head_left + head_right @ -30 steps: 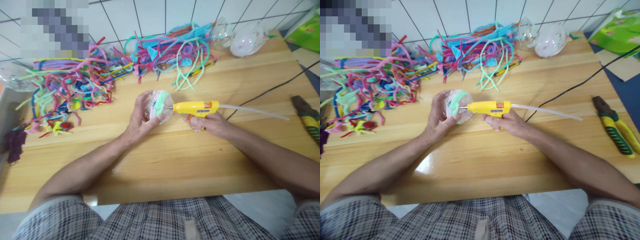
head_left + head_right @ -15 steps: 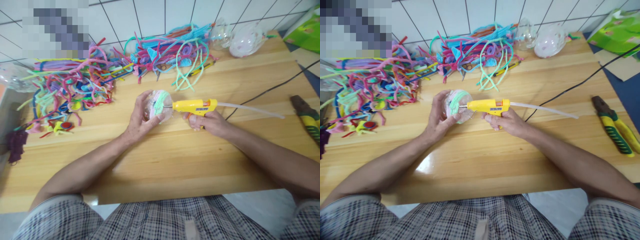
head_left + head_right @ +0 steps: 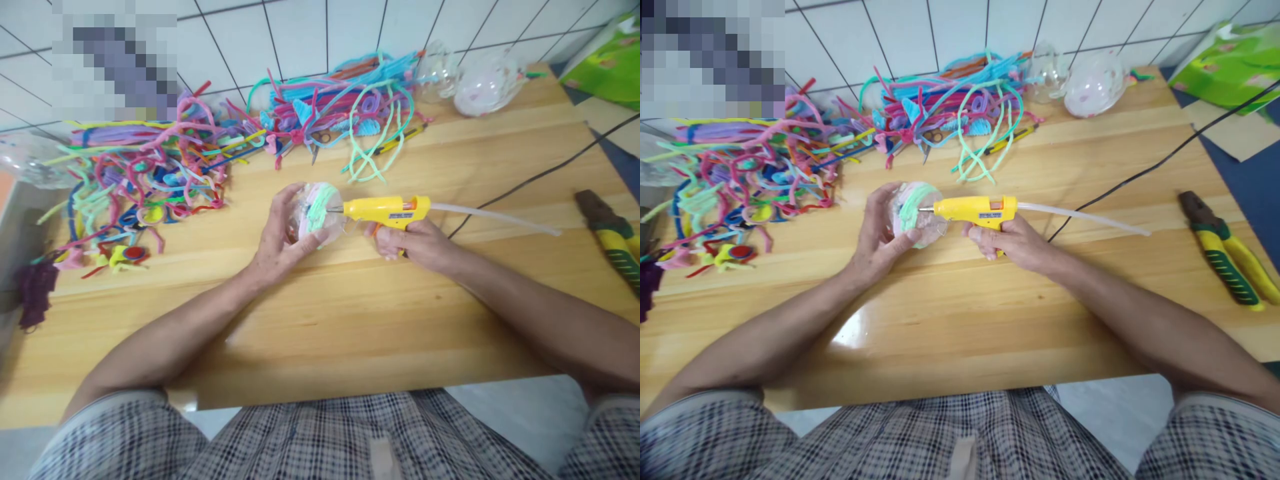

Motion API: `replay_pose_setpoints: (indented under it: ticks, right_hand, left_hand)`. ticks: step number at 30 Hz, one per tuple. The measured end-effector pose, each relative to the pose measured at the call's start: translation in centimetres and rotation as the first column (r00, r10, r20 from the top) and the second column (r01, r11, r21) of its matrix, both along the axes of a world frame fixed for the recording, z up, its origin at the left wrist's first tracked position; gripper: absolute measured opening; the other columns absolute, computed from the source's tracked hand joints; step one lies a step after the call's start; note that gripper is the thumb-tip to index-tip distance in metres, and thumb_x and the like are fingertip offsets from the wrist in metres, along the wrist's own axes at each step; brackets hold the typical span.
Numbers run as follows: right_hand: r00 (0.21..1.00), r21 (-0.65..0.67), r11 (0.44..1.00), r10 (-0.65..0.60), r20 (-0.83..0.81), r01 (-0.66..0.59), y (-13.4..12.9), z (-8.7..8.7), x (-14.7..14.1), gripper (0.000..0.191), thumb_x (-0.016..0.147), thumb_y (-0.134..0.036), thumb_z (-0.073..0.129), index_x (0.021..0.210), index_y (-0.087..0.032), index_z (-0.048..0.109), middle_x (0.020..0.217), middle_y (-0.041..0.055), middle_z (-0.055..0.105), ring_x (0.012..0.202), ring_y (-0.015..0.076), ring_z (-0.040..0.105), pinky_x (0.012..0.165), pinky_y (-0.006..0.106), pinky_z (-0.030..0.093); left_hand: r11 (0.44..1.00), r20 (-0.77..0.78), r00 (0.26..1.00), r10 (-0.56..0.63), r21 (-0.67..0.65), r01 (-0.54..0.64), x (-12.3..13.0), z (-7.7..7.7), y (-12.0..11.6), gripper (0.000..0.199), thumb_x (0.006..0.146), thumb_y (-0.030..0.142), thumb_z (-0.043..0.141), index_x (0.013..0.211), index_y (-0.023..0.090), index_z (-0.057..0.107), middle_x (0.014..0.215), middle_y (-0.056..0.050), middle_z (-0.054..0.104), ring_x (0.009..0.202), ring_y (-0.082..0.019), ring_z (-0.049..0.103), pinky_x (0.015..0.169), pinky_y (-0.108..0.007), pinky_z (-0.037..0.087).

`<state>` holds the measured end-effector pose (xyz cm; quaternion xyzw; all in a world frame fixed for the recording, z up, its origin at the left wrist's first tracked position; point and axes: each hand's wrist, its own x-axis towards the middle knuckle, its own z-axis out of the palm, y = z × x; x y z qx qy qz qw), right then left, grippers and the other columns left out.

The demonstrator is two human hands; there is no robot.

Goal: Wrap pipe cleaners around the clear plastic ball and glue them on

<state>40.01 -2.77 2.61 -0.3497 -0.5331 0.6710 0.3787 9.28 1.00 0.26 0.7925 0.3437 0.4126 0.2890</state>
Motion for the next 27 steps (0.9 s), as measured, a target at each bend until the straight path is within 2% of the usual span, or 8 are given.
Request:
replay_pose_setpoints:
  ticks: [4, 11, 19, 27]
  right_hand:
    - [1.0, -0.013, 1.0, 0.017, -0.012, -0.017, 0.0, 0.3, 0.1, 0.046, 0.096, -0.064, 0.087, 0.1, -0.021, 0.072, 0.057, -0.0109, 0.051, 0.05, 0.0089, 0.043, 0.049, 0.027, 0.04]
    - [0.999, 0.033, 0.999, -0.007, 0.05, 0.005, -0.1, 0.0, 0.0, 0.04, 0.098, -0.059, 0.084, 0.1, -0.021, 0.073, 0.058, -0.0095, 0.056, 0.05, 0.0095, 0.048, 0.05, 0.027, 0.042]
    - [1.0, 0.018, 1.0, 0.003, 0.025, -0.003, -0.2, 0.3, 0.0, 0.041, 0.098, -0.06, 0.085, 0.099, -0.022, 0.073, 0.059, -0.0087, 0.057, 0.051, 0.0095, 0.047, 0.05, 0.027, 0.041]
    - [0.995, 0.051, 0.999, -0.024, 0.097, 0.02, -0.3, 0.8, -0.2, 0.045, 0.095, -0.064, 0.086, 0.096, -0.021, 0.072, 0.057, -0.0087, 0.057, 0.051, 0.0101, 0.049, 0.05, 0.028, 0.04]
  left_hand:
    - [1.0, 0.008, 1.0, 0.007, -0.006, -0.007, -0.1, -0.2, 0.1, 0.084, 0.106, 0.072, 0.073, 0.171, 0.036, 0.035, 0.164, -0.012, 0.052, 0.148, -0.034, 0.06, 0.123, -0.051, 0.058]
    - [1.0, 0.015, 1.0, 0.002, -0.02, -0.002, -0.1, -0.2, 0.1, 0.083, 0.106, 0.071, 0.073, 0.172, 0.038, 0.034, 0.161, -0.01, 0.054, 0.138, -0.03, 0.064, 0.117, -0.047, 0.06]
    - [1.0, 0.036, 0.999, 0.002, -0.023, -0.001, 0.0, -0.4, 0.1, 0.084, 0.104, 0.072, 0.075, 0.171, 0.038, 0.036, 0.164, -0.011, 0.052, 0.145, -0.033, 0.061, 0.12, -0.049, 0.06]
    - [0.999, 0.019, 1.0, 0.019, -0.026, -0.019, -0.1, -0.2, 0.0, 0.085, 0.104, 0.074, 0.074, 0.171, 0.038, 0.036, 0.164, -0.011, 0.054, 0.148, -0.033, 0.061, 0.125, -0.052, 0.058]
